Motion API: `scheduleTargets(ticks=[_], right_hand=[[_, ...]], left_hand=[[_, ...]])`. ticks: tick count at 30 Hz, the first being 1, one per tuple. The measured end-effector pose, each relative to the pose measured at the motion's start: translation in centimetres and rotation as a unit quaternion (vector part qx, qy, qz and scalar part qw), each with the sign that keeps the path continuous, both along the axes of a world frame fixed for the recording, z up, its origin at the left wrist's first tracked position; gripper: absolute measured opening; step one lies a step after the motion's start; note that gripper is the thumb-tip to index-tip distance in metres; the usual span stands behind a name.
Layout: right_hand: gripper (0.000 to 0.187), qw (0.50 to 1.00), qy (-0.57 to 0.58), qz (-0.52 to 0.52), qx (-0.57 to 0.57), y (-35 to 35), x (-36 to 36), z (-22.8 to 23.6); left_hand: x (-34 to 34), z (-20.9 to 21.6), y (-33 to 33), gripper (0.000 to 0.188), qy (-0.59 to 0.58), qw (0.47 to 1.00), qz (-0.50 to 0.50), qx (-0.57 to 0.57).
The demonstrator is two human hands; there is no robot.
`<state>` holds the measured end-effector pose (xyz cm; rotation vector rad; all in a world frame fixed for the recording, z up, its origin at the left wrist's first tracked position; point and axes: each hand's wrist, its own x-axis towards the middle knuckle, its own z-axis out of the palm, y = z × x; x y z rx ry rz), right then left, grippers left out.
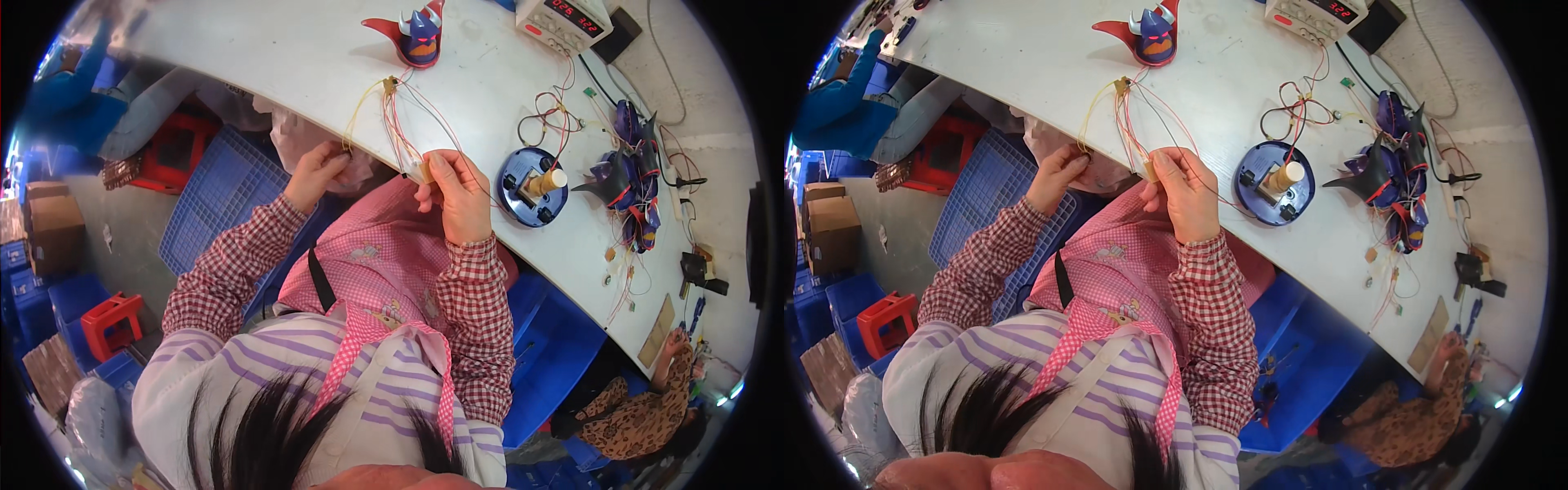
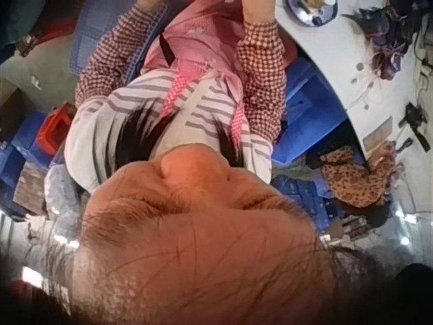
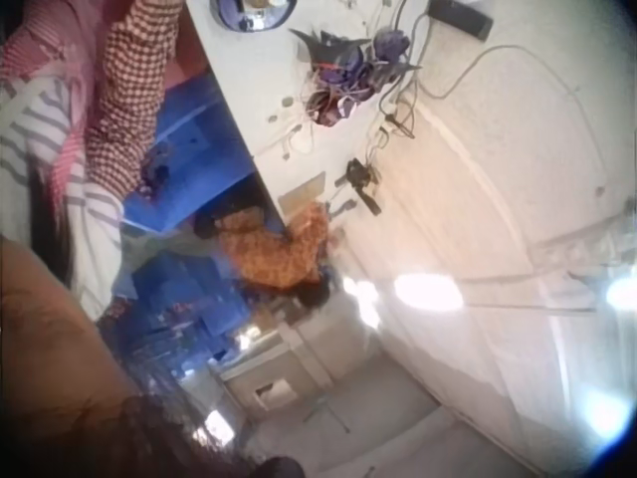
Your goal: Assembling small motor and fan components into plastic housings at a workbench.
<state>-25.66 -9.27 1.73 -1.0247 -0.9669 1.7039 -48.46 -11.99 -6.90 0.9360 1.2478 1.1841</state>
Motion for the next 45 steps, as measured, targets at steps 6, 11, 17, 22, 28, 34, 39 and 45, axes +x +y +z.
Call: scheduleTargets(ticks=[6,11,17,22,28,34,39,45], right_hand=[[0.017,1.0,-0.011,-0.001,-0.003,-0.2,-0.2,-0.4],[0.015,0.999,0.0,0.023,-0.026,-0.5,-0.6,-0.7],[0.013,0.998,0.051,-0.021,-0.009,-0.8,-1.4,-1.1],[0.009,0.994,-0.102,-0.042,0.02,-1.2,-1.9,-1.9],[0.011,0.976,-0.15,-0.054,0.146,-1.3,-2.2,-4.2],[0.015,0.921,-0.265,-0.047,0.282,-2.7,-0.9,-2.6],[0.017,0.884,-0.28,-0.035,0.374,-2.9,-1.1,-1.7],[0.018,0.87,-0.29,-0.014,0.398,-2.6,-1.2,-1.4]], left_hand=[[0.4,1.8,-1.4,0.02,-0.138,0.985,-0.066,-0.083],[1.2,4.5,-2.9,0.019,-0.23,0.964,-0.091,-0.095],[3.5,5.4,-2.0,0.018,-0.272,0.945,-0.144,-0.111],[5.9,6.5,-0.6,0.015,-0.291,0.942,-0.122,-0.11],[6.4,5.4,0.3,0.009,-0.223,0.96,-0.107,-0.133],[5.6,6.6,0.0,0.008,-0.13,0.976,-0.093,-0.145],[4.8,8.2,-0.1,0.008,-0.103,0.975,-0.131,-0.144],[4.4,8.0,0.2,0.01,-0.098,0.974,-0.159,-0.129]])
